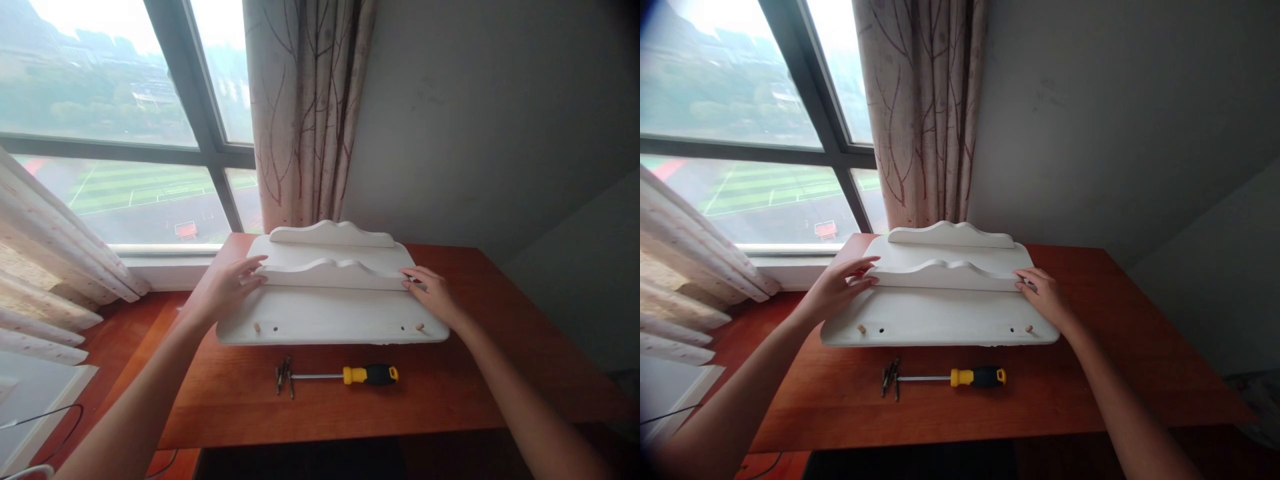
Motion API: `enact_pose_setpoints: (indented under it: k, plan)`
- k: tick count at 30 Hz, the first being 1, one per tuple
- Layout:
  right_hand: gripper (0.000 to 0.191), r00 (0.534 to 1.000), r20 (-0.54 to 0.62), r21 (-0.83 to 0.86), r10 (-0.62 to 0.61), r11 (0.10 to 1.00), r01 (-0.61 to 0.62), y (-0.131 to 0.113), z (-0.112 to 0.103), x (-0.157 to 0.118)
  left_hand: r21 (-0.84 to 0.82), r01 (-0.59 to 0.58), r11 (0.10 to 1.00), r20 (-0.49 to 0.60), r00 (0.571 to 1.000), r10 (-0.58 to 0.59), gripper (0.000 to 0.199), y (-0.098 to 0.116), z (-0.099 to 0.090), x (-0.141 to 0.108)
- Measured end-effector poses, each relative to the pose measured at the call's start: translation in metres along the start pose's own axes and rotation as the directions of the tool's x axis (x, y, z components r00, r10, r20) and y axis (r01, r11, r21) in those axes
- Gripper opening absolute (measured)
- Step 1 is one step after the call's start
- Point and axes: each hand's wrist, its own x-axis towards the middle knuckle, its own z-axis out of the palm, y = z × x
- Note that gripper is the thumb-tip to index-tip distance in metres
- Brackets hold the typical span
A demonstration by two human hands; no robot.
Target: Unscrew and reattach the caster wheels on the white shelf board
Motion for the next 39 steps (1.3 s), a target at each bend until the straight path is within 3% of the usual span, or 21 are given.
enact_pose_setpoints:
  k: [5,10,17,21,33,39]
  plan:
    - [0.043,0.963,0.083,0.227,0.255,0.936,-0.267,-0.011,-0.017,-0.012,-0.203,0.119,0.972,0.005,0.993,-0.121,0.058,0.004,-0.008,-0.009]
    - [0.046,0.929,0.179,0.263,0.325,0.894,-0.363,-0.023,-0.030,-0.028,-0.261,0.204,0.944,0.099,0.978,-0.184,0.050,0.016,-0.015,-0.020]
    - [0.045,0.919,0.259,0.240,0.297,0.902,-0.359,-0.025,-0.032,-0.034,-0.092,0.106,0.990,0.151,0.984,-0.091,0.043,0.008,-0.017,-0.029]
    - [0.042,0.921,0.237,0.264,0.309,0.892,-0.368,-0.025,-0.032,-0.036,-0.045,0.065,0.997,0.141,0.988,-0.058,0.042,0.006,-0.015,-0.033]
    - [0.045,0.910,0.245,0.216,0.334,0.896,-0.387,-0.025,-0.037,-0.052,-0.023,0.110,0.994,0.074,0.991,-0.108,0.045,0.018,-0.017,-0.054]
    - [0.050,0.907,0.259,0.185,0.331,0.905,-0.383,-0.023,-0.035,-0.048,0.011,0.103,0.995,0.126,0.987,-0.103,0.044,0.021,-0.015,-0.052]
